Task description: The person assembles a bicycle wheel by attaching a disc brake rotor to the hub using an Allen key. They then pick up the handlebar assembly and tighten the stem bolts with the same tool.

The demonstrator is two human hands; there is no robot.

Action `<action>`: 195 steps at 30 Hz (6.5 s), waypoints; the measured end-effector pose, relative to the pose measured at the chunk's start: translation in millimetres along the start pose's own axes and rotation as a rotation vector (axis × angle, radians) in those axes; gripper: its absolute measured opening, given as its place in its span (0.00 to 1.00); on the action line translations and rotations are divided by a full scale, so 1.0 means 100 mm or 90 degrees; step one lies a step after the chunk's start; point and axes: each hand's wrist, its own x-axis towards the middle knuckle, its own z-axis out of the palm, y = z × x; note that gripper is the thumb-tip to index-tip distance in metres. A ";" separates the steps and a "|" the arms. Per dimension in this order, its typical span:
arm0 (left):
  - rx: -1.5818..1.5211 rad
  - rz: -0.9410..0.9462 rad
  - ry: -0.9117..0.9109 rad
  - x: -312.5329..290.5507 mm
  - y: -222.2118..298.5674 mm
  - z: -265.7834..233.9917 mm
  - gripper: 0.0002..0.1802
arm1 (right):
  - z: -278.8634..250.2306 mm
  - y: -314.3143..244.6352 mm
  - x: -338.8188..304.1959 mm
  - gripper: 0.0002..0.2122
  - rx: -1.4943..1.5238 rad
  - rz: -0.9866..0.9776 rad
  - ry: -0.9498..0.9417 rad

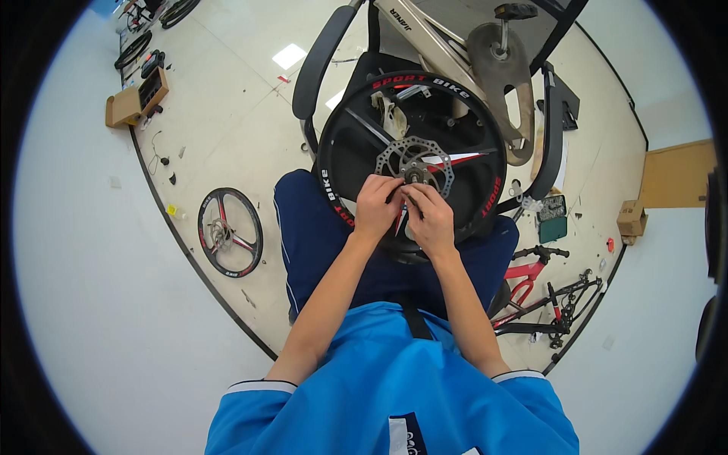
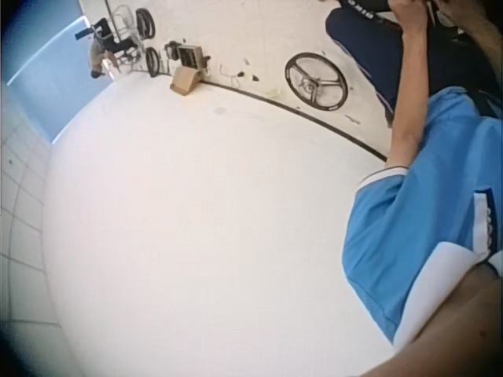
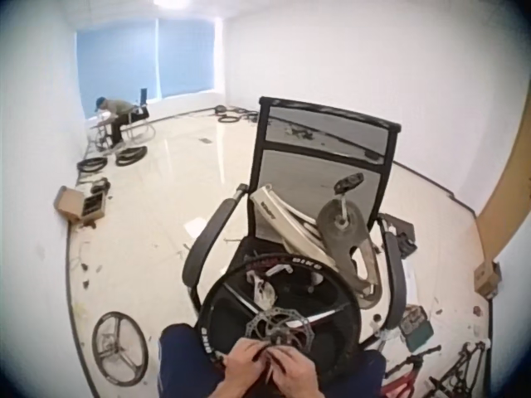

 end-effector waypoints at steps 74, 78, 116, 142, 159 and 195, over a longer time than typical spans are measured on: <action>-0.006 0.006 0.064 -0.03 0.01 0.08 0.12 | -0.34 0.09 -0.26 0.08 0.175 0.294 -0.159; -0.009 0.000 0.054 -0.04 -0.01 0.06 0.12 | -0.37 0.09 -0.27 0.08 0.186 0.317 -0.157; -0.040 -0.032 0.030 -0.02 0.01 0.02 0.11 | -0.37 0.12 -0.36 0.08 0.205 0.350 -0.174; -0.041 -0.036 0.062 -0.02 0.02 0.05 0.09 | -0.30 0.20 -0.38 0.06 0.309 0.361 -0.050; -0.032 -0.061 0.069 -0.08 -0.02 0.04 0.12 | -0.06 -0.02 0.08 0.07 0.148 0.136 0.022; -0.004 -0.034 0.024 -0.09 0.02 0.07 0.19 | -0.10 -0.08 0.23 0.16 0.036 -0.045 -0.102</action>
